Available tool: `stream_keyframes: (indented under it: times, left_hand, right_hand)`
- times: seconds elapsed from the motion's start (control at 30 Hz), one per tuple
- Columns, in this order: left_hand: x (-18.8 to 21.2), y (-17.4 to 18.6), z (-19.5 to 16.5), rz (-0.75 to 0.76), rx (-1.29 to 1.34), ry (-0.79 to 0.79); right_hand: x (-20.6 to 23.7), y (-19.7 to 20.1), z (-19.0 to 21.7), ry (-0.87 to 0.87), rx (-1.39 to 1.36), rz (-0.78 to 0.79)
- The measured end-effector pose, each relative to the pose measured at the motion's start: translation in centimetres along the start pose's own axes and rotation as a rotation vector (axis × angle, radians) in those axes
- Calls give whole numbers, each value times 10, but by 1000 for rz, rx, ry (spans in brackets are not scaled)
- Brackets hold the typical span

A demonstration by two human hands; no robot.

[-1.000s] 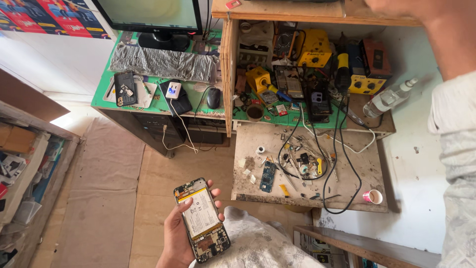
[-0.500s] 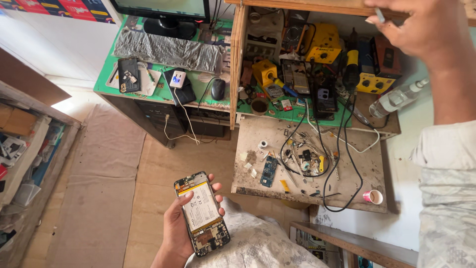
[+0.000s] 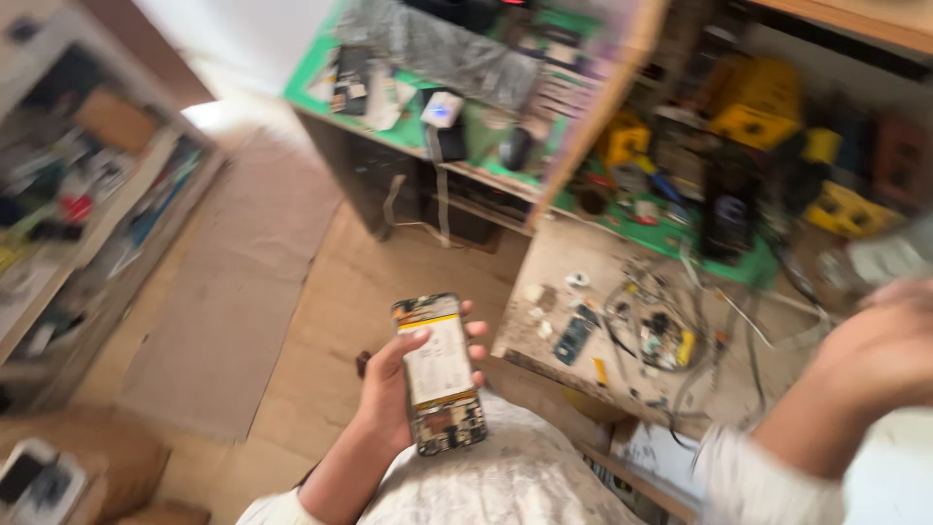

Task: The person sits on a chair repairing a smartphone. They pry open the back cover with a green pry tool, peel off the display assembly, remove the battery, and use a metal spudger and tweezers to pry and lift the battery and internal components from the phone body.

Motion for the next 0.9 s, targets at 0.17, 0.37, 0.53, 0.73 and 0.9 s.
stream_keyframes:
  times: [0.17,0.37,0.53,0.73,0.9]
  left_hand:
    - [0,-1,-22,13,35,-80]
    - [-2,-1,-48,-3,-50,-190]
    - [13,19,-97,-203,-231,-362]
    - [44,40,-172,-201,-433,-694]
    - [56,75,-225,-221,-592,-657]
  right_hand:
    - [143,1,-165,-825,-1,-26]
    - [218,-108,-209,-892,-86,274]
    - [237,-187,-234,-871,35,328]
    - [287,-261,-288,-872,51,469]
    - [332,-321,-328,-719,151,604]
Point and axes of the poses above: each hand's wrist, its own x-axis away from the middle knuckle, its own y-axis out of the back of the hand, z = x × y, the point moved 10 cm from there along -x, towards the middle knuckle, and after that the axes turned 4 degrees about -z, right-handed, at the moved point
